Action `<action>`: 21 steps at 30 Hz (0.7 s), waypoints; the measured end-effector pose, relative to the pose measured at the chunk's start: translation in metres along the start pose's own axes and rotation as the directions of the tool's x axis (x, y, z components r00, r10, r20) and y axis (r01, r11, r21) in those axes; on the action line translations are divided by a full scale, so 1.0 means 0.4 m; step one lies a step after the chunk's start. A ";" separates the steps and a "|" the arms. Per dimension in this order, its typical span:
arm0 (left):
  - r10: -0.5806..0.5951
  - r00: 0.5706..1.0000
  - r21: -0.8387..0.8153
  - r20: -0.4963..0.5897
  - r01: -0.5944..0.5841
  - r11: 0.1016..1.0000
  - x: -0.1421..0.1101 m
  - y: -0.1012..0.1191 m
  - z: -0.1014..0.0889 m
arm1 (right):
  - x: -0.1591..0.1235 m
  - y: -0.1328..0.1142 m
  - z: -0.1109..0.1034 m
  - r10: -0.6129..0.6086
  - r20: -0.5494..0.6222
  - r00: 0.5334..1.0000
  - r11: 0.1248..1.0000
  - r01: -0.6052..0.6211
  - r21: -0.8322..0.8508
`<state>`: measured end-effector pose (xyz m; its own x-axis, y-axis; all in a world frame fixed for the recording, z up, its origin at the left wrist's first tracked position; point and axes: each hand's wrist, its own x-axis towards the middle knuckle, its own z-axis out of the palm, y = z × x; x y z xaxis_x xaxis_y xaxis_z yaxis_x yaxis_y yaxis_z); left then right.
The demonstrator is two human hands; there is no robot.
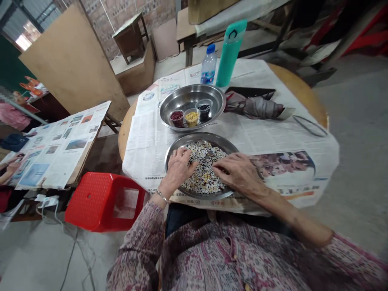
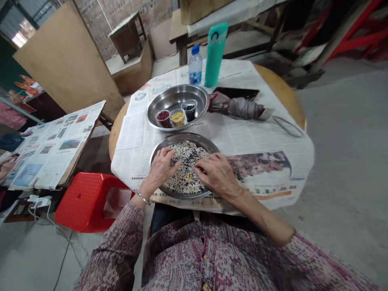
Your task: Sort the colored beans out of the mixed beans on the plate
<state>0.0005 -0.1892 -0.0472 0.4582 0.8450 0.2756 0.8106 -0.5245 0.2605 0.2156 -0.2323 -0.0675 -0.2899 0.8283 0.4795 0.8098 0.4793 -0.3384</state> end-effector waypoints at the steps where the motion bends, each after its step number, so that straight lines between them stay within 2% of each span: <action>1: -0.029 1.000 0.038 0.008 0.028 0.999 0.023 0.003 0.011 | -0.003 -0.004 0.002 -0.006 0.000 1.000 1.000 0.006 -0.007; 5: -0.040 0.998 0.067 0.052 0.037 0.997 0.099 0.021 0.053 | -0.012 -0.019 0.010 0.026 -0.052 0.998 0.999 -0.027 -0.022; 7: 0.018 0.995 -0.005 0.094 -0.017 1.000 0.116 0.030 0.064 | -0.018 -0.022 0.012 0.096 -0.136 0.986 0.995 -0.095 0.017; 9: 0.093 0.984 -0.088 0.148 -0.081 0.993 0.114 0.039 0.062 | -0.024 -0.021 0.013 0.188 -0.207 0.960 0.978 -0.165 0.124; 11: 0.138 0.967 -0.143 0.213 -0.109 0.984 0.093 0.049 0.047 | -0.029 -0.019 0.013 0.252 -0.221 0.942 0.946 -0.192 0.260; 14: 0.132 0.946 -0.178 0.296 -0.081 0.981 0.037 0.069 0.003 | -0.032 -0.014 0.011 0.285 -0.201 0.937 0.905 -0.194 0.380; 18: 0.219 0.905 -0.216 0.365 -0.147 0.965 -0.041 0.101 -0.052 | -0.031 -0.009 0.009 0.299 -0.191 0.935 0.885 -0.196 0.423; 21: 0.286 0.883 -0.231 0.372 -0.211 0.950 -0.071 0.120 -0.065 | -0.032 -0.008 0.009 0.301 -0.168 0.939 0.890 -0.214 0.402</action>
<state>0.0168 -0.2412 -0.0183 0.7725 0.6344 -0.0266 0.5892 -0.7005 0.4027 0.2147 -0.2435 -0.0757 0.0578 0.8729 0.4845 0.5780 0.3664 -0.7291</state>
